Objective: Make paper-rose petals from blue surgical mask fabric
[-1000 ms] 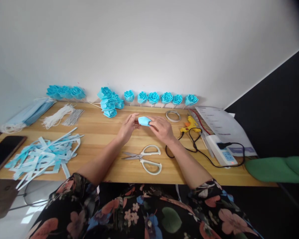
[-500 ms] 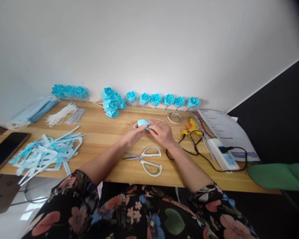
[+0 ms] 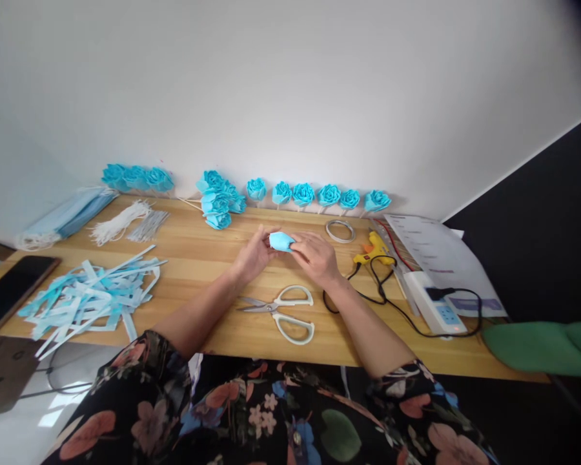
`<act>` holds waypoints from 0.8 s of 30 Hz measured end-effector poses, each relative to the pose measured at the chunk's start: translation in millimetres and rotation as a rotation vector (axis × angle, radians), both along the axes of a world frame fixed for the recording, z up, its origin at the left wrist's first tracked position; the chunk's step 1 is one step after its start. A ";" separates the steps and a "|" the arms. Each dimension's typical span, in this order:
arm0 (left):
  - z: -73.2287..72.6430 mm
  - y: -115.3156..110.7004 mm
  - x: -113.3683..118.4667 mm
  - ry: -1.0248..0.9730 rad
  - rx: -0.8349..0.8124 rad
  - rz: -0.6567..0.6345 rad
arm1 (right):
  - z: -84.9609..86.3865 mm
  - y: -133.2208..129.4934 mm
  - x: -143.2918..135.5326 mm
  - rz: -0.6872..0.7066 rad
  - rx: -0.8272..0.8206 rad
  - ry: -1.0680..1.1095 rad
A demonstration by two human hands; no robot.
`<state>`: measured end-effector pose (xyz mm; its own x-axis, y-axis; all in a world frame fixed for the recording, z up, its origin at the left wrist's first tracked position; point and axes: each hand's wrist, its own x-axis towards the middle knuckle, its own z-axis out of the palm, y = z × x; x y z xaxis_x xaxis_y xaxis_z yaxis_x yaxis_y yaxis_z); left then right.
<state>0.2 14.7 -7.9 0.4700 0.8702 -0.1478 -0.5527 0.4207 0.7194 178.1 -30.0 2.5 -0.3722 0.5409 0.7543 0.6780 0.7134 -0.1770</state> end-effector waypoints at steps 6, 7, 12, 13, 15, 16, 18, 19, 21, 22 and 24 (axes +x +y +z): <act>3.7 -7.7 -0.9 0.010 0.175 -0.031 | 1.6 0.0 -3.0 0.013 -0.015 -0.030; 4.2 -9.1 -0.9 0.020 0.171 -0.040 | 1.6 0.0 -3.6 0.018 -0.007 -0.032; 4.2 -10.2 -1.0 -0.006 0.148 -0.069 | 0.4 0.2 -4.2 0.033 0.038 -0.044; 4.0 -9.9 -0.8 -0.011 0.145 -0.069 | 0.1 0.2 -4.0 0.031 0.043 -0.046; 3.1 -9.2 0.0 -0.011 0.134 -0.069 | -0.5 0.4 -3.7 0.029 0.051 -0.045; 2.5 -8.8 0.6 -0.008 0.129 -0.067 | -0.8 0.7 -3.6 0.029 0.053 -0.043; 0.9 -8.1 1.9 0.002 0.124 -0.059 | -1.6 1.6 -3.7 0.027 0.048 -0.043; 0.1 -7.6 2.4 0.007 0.127 -0.052 | -2.2 2.3 -3.8 0.024 0.036 -0.045; -1.9 -6.3 2.8 0.022 0.145 -0.042 | -4.0 3.8 -4.3 0.009 -0.002 -0.047; -3.1 -5.3 2.4 0.039 0.156 -0.042 | -5.1 4.6 -4.6 -0.003 -0.025 -0.038; -5.7 -2.8 0.7 0.119 0.194 -0.043 | -7.5 6.0 -5.4 -0.044 -0.072 0.015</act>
